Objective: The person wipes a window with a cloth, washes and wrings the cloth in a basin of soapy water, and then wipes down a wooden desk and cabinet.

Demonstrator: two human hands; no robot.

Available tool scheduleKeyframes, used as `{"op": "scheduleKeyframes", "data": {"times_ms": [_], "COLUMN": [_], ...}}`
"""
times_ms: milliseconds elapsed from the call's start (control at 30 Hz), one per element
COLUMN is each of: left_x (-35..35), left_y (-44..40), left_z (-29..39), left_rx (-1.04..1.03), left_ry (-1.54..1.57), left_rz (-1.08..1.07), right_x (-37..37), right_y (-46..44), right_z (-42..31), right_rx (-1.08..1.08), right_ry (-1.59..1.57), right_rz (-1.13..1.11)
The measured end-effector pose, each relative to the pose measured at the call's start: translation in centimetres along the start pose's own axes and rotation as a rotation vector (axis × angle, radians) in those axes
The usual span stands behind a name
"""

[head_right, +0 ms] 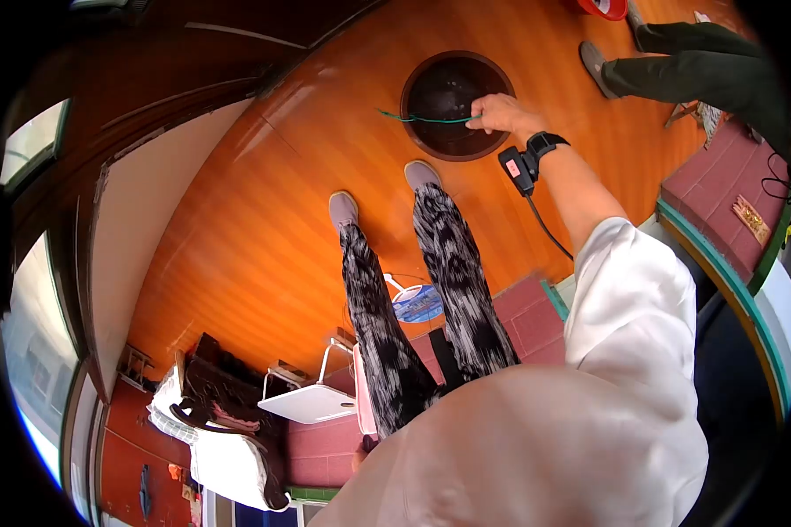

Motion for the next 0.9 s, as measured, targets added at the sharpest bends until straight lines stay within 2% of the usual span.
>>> {"op": "scheduleKeyframes", "data": {"times_ms": [33,67,100,133,167,200,267,333,467,533,600,733,800,867,900], "left_x": [2.3,1.1,-0.5,-1.7,-2.4,-3.3,-4.3,-6.4,-9.1,-10.1,-12.6,-19.0,-20.3,-21.1,-20.7], "left_y": [3.0,1.8,0.5,-0.1,0.0,0.3,1.1,1.4,4.5,6.3,7.1,6.4,6.9,6.1,5.9], "left_z": [3.7,3.9,3.9,4.1,5.0,5.5,5.8,5.9,6.7,6.6,6.2,6.4,6.3,5.1,4.4], "left_rx": [-0.047,-0.057,-0.1,-0.14,-0.202,-0.252,-0.234,-0.189,-0.205,-0.156,-0.134,-0.27,-0.318,-0.345,-0.363], "left_ry": [0.061,0.091,0.175,0.256,0.271,0.292,0.403,0.471,0.704,0.705,0.843,0.988,1.114,1.244,1.237], "left_rz": [0.021,0.03,-0.002,-0.031,0.011,0.053,0.011,-0.016,-0.013,-0.103,-0.185,-0.192,-0.21,-0.279,-0.258], "right_x": [-1.9,-3.8,-5.4,-4.6,-4.7,-4.6,-5.1,-5.8,-7.3,-7.8,-8.2,-9.0,-9.4,-11.5,-12.2], "right_y": [0.0,-0.1,-0.5,1.3,1.1,1.0,1.4,0.9,0.9,3.2,4.4,4.5,1.7,7.1,7.3], "right_z": [-0.4,0.9,2.3,-0.3,-0.9,-1.4,-4.4,-5.6,-7.2,-9.4,-11.4,-14.6,-13.3,-21.3,-23.1], "right_rx": [-0.063,-0.076,0.033,-0.13,-0.122,-0.097,-0.234,-0.249,-0.202,-0.218,-0.224,-0.12,0.605,0.029,0.058], "right_ry": [0.064,0.173,0.323,0.222,0.209,0.259,0.008,-0.085,0.083,0.076,0.095,0.351,1.129,0.756,0.811], "right_rz": [-0.126,-0.14,0.044,-0.051,0.05,0.039,-0.04,-0.083,-0.116,-0.105,-0.161,-0.207,-0.157,-0.21,-0.221]}}
Point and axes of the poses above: each hand's wrist, its own y-axis away from the middle knuckle, its own x-axis out of the back of the hand, z = x × y, the point moved 3 cm from there along -y, towards the middle knuckle, and after that the axes turned 15 degrees about -z, right-handed, at the moved point
